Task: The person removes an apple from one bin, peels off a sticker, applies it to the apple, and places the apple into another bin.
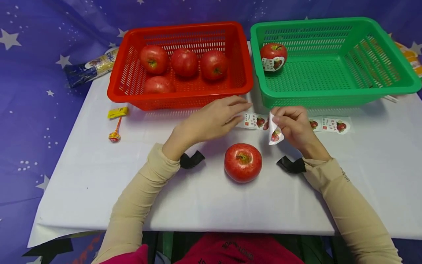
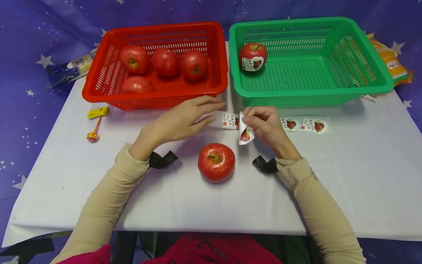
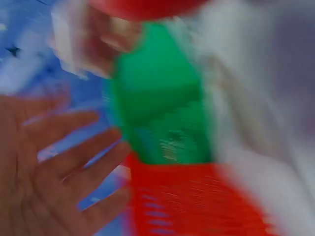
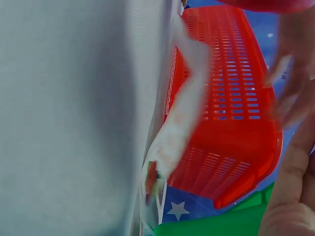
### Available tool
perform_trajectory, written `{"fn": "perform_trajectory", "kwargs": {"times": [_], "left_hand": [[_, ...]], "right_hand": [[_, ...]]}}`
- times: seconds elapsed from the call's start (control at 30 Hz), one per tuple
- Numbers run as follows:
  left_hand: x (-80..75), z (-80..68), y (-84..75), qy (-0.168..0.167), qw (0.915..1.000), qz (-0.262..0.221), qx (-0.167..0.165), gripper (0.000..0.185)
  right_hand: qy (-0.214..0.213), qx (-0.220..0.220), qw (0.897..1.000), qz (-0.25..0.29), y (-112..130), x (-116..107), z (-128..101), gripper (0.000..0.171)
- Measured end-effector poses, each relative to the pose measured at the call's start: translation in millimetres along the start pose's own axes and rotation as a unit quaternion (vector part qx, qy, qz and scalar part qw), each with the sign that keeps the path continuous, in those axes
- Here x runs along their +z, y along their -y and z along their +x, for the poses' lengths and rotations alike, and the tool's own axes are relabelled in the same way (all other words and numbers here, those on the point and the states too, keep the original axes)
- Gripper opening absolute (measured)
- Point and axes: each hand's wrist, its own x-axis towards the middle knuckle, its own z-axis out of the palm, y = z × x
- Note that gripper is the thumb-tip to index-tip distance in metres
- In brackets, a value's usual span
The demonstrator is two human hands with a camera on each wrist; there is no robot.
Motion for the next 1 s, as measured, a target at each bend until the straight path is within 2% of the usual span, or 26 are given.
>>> {"fn": "perform_trajectory", "kwargs": {"times": [0.07, 0.17, 0.23, 0.27, 0.33, 0.47, 0.57, 0.67, 0.77, 0.93, 1.0], "left_hand": [[-2.9, -8.1, -21.9, 0.054, 0.9984, 0.014, 0.011, 0.063], [7.2, -16.4, -51.8, 0.161, 0.9858, 0.047, -0.008, 0.090], [18.5, -16.4, -61.8, 0.204, 0.9767, 0.063, -0.020, 0.096], [22.9, -15.0, -63.2, 0.212, 0.9751, 0.060, -0.025, 0.097], [26.8, -11.1, -59.2, 0.209, 0.9767, 0.042, -0.026, 0.092], [18.5, -4.8, -36.5, 0.197, 0.9800, -0.024, -0.012, 0.081], [11.6, -0.5, -19.0, 0.183, 0.9807, -0.067, -0.008, 0.074], [8.9, 3.1, -5.6, 0.168, 0.9793, -0.113, -0.005, 0.067], [8.5, 4.0, 0.7, 0.175, 0.9740, -0.143, -0.017, 0.065], [11.2, 1.8, -3.4, 0.218, 0.9588, -0.166, -0.075, 0.072], [14.7, 2.5, -6.2, 0.213, 0.9590, -0.168, -0.082, 0.074]], "right_hand": [[-0.025, -0.001, 0.999, -0.024, -0.3, 0.1, 0.6, 0.034], [-0.049, -0.007, 0.998, -0.050, -0.8, -0.4, 2.1, 0.023], [-0.053, -0.011, 0.997, -0.060, -1.4, -1.4, 2.6, 0.020], [-0.052, -0.013, 0.997, -0.061, -1.6, -2.0, 2.6, 0.019], [-0.045, -0.016, 0.997, -0.060, -2.0, -3.2, 2.3, 0.017], [-0.027, -0.018, 0.999, -0.041, -2.4, -5.0, 1.3, 0.023], [-0.015, -0.015, 0.998, -0.051, -1.7, -3.9, 1.2, 0.029], [0.014, -0.004, 0.996, -0.091, -0.2, -0.4, 0.9, 0.028], [0.060, 0.013, 0.988, -0.140, 1.6, 4.5, -0.6, 0.025], [0.114, 0.025, 0.967, -0.226, 3.6, 11.3, -2.8, 0.026], [0.128, 0.028, 0.958, -0.255, 4.2, 13.0, -2.8, 0.026]]}}
